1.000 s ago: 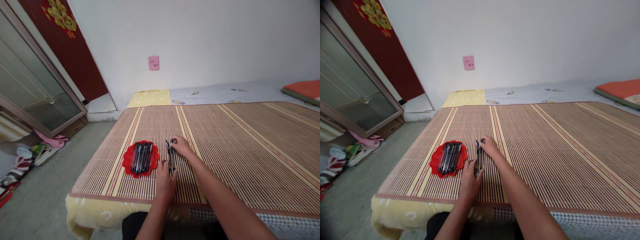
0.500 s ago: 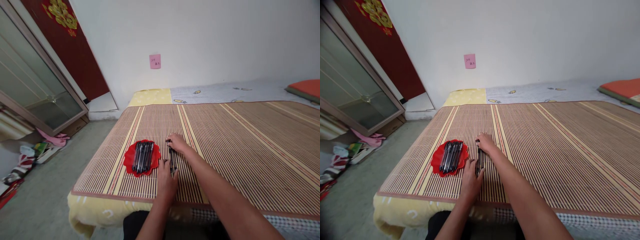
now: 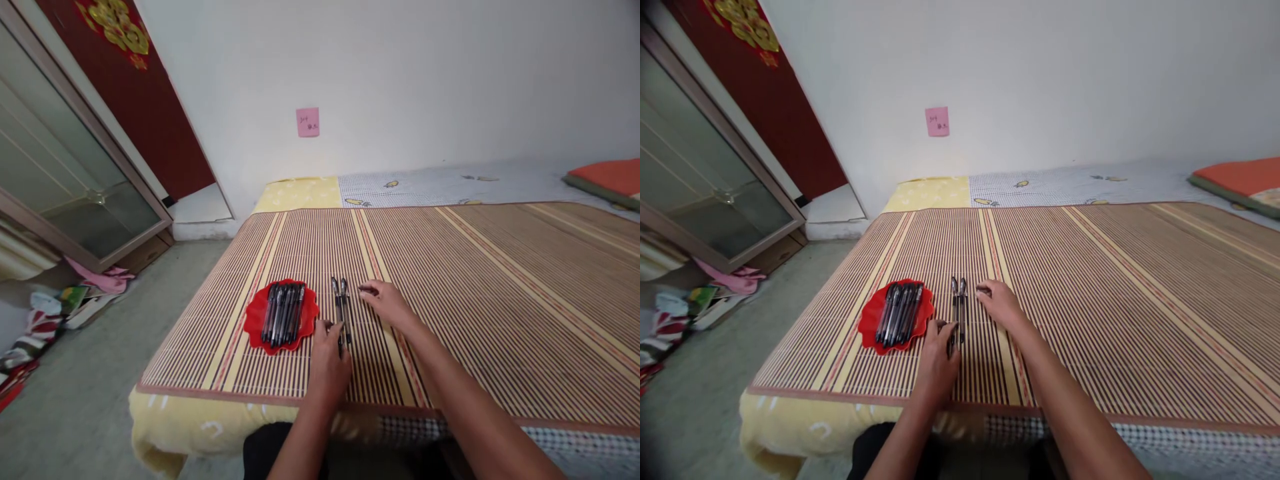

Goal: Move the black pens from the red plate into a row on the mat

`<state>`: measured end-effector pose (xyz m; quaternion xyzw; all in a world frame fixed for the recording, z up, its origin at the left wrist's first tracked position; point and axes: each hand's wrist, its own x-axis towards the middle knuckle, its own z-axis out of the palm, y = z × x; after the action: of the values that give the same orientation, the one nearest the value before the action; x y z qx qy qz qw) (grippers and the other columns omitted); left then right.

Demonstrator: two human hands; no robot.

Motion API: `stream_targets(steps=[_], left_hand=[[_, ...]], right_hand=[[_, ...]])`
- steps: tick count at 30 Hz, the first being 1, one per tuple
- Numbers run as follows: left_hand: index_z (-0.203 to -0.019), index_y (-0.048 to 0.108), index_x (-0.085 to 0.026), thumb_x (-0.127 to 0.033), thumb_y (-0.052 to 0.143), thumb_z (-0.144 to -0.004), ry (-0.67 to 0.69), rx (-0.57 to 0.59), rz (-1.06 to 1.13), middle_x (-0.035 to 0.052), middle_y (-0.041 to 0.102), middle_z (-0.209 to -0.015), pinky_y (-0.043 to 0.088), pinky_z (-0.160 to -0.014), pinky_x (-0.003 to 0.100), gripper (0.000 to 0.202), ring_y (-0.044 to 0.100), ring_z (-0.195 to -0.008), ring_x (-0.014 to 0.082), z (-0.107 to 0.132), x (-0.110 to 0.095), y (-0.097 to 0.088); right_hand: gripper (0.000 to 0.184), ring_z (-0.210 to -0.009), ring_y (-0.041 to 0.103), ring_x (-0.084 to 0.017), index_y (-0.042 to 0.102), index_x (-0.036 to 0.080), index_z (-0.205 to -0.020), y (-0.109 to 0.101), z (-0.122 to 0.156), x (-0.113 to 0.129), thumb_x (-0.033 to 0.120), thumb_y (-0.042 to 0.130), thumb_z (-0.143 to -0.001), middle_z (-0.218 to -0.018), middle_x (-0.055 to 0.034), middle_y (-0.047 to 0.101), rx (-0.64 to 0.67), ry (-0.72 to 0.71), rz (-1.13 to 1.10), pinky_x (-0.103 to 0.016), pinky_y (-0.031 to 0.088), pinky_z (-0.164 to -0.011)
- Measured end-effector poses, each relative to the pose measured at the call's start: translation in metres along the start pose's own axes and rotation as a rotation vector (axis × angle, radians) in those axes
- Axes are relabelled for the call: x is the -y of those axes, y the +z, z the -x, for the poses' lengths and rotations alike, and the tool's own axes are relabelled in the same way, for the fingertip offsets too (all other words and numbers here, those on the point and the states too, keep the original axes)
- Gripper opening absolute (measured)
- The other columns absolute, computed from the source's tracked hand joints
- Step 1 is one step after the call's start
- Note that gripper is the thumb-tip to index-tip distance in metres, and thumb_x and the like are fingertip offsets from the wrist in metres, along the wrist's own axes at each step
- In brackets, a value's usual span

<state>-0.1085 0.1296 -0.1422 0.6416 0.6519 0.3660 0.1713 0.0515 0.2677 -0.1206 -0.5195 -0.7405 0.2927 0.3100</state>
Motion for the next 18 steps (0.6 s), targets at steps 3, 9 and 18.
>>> stream_targets(steps=[3,9,18], left_hand=[[-0.122,0.062,-0.013,0.003,0.049,-0.076,-0.01,0.03,-0.024,0.0127,0.052,-0.116,0.046,-0.104,0.04,0.051,0.055,-0.111,0.0241,-0.001,0.003,0.0],[-0.123,0.062,-0.014,0.002,0.048,-0.078,-0.013,0.022,-0.046,0.0121,0.052,-0.114,0.047,-0.102,0.039,0.05,0.056,-0.109,0.0234,-0.001,0.006,0.002],[-0.126,0.059,-0.017,0.001,0.051,-0.078,0.029,-0.033,-0.03,0.0106,0.053,-0.115,0.048,-0.103,0.041,0.051,0.057,-0.111,0.0234,0.0,0.005,0.002]], right_hand=[[0.023,-0.091,0.068,-0.022,0.073,0.017,-0.099,-0.012,0.028,0.001,0.028,0.058,-0.085,-0.099,-0.0105,0.073,0.016,-0.011,-0.037,-0.034,0.051,-0.083],[0.028,-0.091,0.067,-0.023,0.071,0.019,-0.101,-0.008,0.063,0.002,0.038,0.055,-0.087,-0.1,-0.0101,0.072,0.031,0.023,-0.113,-0.035,0.052,-0.082],[0.024,-0.09,0.067,-0.022,0.069,0.017,-0.097,0.013,0.062,-0.002,0.032,0.052,-0.089,-0.099,-0.0112,0.072,-0.014,0.017,-0.075,-0.033,0.05,-0.083]])
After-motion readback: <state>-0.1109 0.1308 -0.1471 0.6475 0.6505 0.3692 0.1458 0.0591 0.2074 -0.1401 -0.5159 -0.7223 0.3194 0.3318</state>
